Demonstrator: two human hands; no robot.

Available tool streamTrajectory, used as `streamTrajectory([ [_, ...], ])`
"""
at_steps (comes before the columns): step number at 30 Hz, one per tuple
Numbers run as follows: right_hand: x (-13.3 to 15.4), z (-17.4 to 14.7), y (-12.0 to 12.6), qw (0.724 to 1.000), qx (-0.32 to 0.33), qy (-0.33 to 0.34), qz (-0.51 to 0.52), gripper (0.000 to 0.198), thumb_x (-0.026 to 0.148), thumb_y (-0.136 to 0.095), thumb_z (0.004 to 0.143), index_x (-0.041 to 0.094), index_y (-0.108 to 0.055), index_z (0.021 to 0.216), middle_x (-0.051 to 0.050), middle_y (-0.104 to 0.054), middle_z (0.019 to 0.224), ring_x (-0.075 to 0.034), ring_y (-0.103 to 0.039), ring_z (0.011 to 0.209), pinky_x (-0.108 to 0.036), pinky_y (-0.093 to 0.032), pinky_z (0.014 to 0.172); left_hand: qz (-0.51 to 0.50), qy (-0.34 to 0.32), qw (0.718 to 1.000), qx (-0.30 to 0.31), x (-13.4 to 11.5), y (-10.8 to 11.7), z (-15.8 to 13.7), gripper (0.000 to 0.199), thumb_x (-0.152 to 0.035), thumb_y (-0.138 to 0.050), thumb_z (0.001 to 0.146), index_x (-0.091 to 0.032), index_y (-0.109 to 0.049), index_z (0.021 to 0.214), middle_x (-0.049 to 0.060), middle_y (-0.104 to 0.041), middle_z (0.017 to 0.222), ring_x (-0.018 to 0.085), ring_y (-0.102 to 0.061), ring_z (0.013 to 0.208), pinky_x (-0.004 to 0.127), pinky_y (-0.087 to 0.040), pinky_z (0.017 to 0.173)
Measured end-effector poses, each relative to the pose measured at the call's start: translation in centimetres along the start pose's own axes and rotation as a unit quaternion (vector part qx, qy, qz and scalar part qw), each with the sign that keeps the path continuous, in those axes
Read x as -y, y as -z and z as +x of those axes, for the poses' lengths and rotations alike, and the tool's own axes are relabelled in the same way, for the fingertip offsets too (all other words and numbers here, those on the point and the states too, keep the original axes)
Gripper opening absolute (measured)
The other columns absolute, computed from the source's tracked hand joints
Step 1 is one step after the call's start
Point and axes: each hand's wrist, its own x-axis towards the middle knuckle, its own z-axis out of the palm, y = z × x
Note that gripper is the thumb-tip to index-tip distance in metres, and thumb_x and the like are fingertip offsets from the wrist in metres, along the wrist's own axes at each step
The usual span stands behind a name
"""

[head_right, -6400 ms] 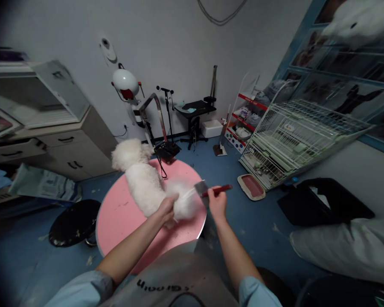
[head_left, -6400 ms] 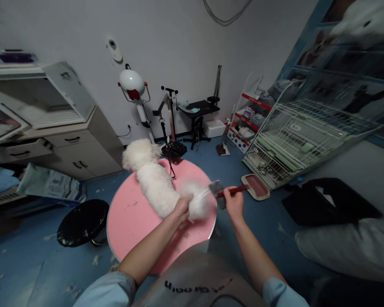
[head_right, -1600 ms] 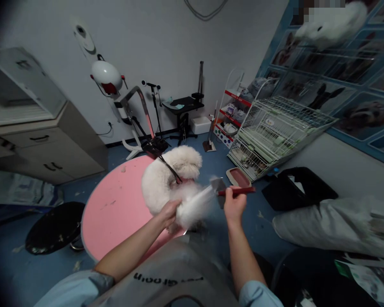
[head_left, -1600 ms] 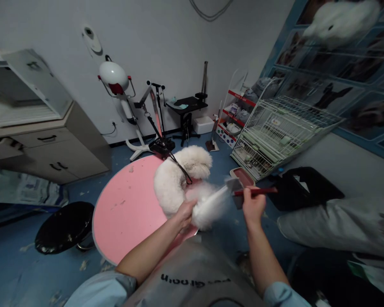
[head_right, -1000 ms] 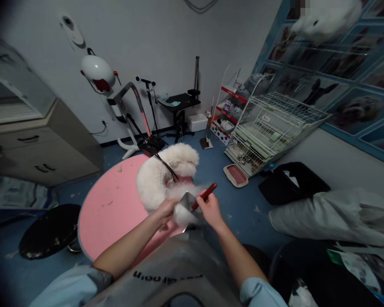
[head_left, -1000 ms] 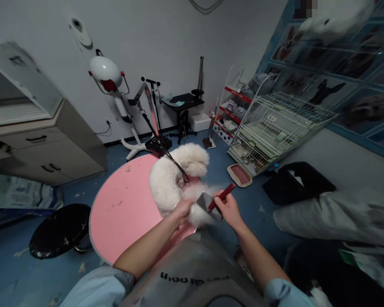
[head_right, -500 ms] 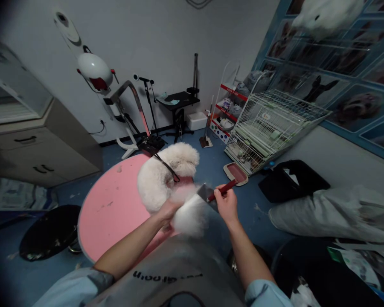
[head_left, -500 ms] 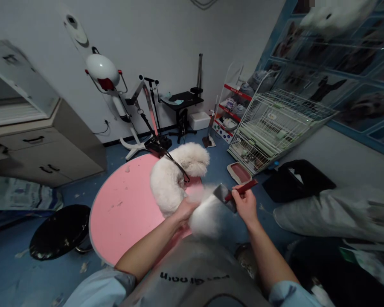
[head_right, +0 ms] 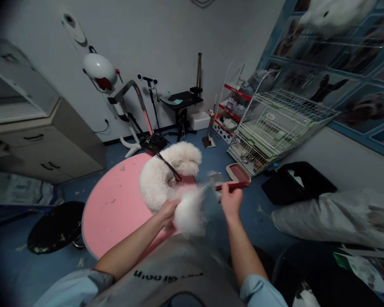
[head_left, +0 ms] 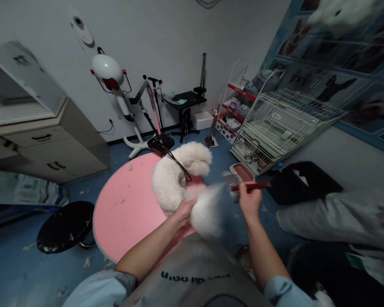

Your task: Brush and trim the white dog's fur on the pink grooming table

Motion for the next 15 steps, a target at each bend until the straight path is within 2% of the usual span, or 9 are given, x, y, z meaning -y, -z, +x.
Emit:
streamTrajectory([
  [1, 0.0, 0.3, 0.3, 0.999, -0.038, 0.018, 0.008, 0.028, 0.044, -0.059, 0.074, 0.017, -0.054, 0.077, -0.001, -0.057, 0.073, -0.014, -0.052, 0.069, -0.029, -0.045, 0.067, -0.007, -0.01, 1.0, 0.005, 0.0, 0.1, 0.0, 0.025, -0.024, -0.075, 0.065, -0.009, -0.071, 0.084, 0.009, -0.071, 0.075, 0.018, -0.061, 0.061, 0.026, -0.046, 0.06],
  [2, 0.0, 0.3, 0.4, 0.999, -0.029, 0.027, 0.023, 0.027, 0.044, -0.058, 0.075, 0.017, -0.054, 0.078, -0.002, -0.058, 0.075, -0.014, -0.053, 0.07, -0.029, -0.045, 0.068, -0.014, -0.015, 1.0, 0.01, 0.0, 0.1, 0.0, 0.027, -0.025, -0.076, 0.064, -0.01, -0.071, 0.086, 0.009, -0.071, 0.077, 0.018, -0.062, 0.062, 0.027, -0.047, 0.061],
  [5, 0.1, -0.2, 0.2, 0.986, 0.161, -0.007, 0.05, 0.027, 0.043, -0.061, 0.073, 0.018, -0.056, 0.079, -0.002, -0.059, 0.076, -0.014, -0.054, 0.067, -0.029, -0.045, 0.065, -0.018, -0.012, 1.0, 0.011, -0.1, 0.1, -0.1, 0.03, -0.026, -0.077, 0.063, -0.01, -0.07, 0.087, 0.009, -0.07, 0.075, 0.02, -0.063, 0.064, 0.028, -0.047, 0.062],
  [6, 0.0, -0.2, 0.1, 0.98, 0.195, -0.021, 0.04, 0.027, 0.043, -0.063, 0.071, 0.018, -0.056, 0.078, -0.001, -0.059, 0.073, -0.014, -0.053, 0.065, -0.029, -0.045, 0.064, -0.015, -0.011, 1.0, 0.012, -0.1, 0.1, -0.2, 0.031, -0.027, -0.077, 0.063, -0.009, -0.07, 0.088, 0.009, -0.07, 0.075, 0.02, -0.063, 0.064, 0.028, -0.047, 0.062],
  [7, 0.0, 0.0, 0.1, 0.983, 0.179, -0.025, 0.022, 0.027, 0.042, -0.064, 0.069, 0.018, -0.056, 0.076, -0.001, -0.058, 0.069, -0.014, -0.052, 0.063, -0.03, -0.045, 0.064, -0.011, -0.012, 1.0, 0.012, 0.0, 0.2, -0.2, 0.032, -0.028, -0.077, 0.063, -0.009, -0.07, 0.087, 0.009, -0.07, 0.075, 0.02, -0.064, 0.064, 0.028, -0.047, 0.062],
  [10, -0.2, 1.0, 0.6, 0.999, -0.043, 0.03, -0.007, 0.023, 0.041, -0.061, 0.071, 0.019, -0.053, 0.073, 0.0, -0.054, 0.068, -0.015, -0.05, 0.066, -0.031, -0.044, 0.07, -0.004, -0.021, 1.0, 0.011, 0.2, 0.3, -0.2, 0.032, -0.029, -0.078, 0.061, -0.01, -0.07, 0.084, 0.01, -0.07, 0.075, 0.02, -0.063, 0.063, 0.028, -0.046, 0.06],
  [11, -0.2, 1.1, 0.7, 0.996, -0.071, 0.046, 0.003, 0.023, 0.041, -0.06, 0.072, 0.019, -0.053, 0.074, -0.001, -0.055, 0.07, -0.015, -0.051, 0.067, -0.031, -0.044, 0.071, -0.004, -0.02, 1.0, 0.009, 0.2, 0.3, -0.2, 0.032, -0.029, -0.079, 0.06, -0.01, -0.07, 0.084, 0.01, -0.07, 0.075, 0.02, -0.062, 0.062, 0.028, -0.046, 0.06],
  [12, -0.2, 0.8, 0.6, 0.998, -0.044, 0.046, 0.021, 0.023, 0.041, -0.06, 0.073, 0.02, -0.053, 0.075, -0.001, -0.056, 0.072, -0.015, -0.052, 0.068, -0.031, -0.044, 0.07, -0.005, -0.019, 1.0, 0.005, 0.3, 0.3, -0.1, 0.031, -0.028, -0.078, 0.061, -0.01, -0.07, 0.084, 0.01, -0.07, 0.075, 0.019, -0.062, 0.061, 0.028, -0.046, 0.059],
  [15, -0.6, -0.5, -0.3, 0.984, 0.164, -0.038, 0.059, 0.028, 0.045, -0.063, 0.068, 0.019, -0.055, 0.077, -0.001, -0.058, 0.07, -0.016, -0.054, 0.063, -0.03, -0.046, 0.062, -0.003, -0.006, 1.0, -0.008, 0.1, -0.1, 0.0, 0.024, -0.027, -0.074, 0.063, -0.009, -0.069, 0.078, 0.009, -0.069, 0.069, 0.019, -0.06, 0.058, 0.027, -0.045, 0.056],
])
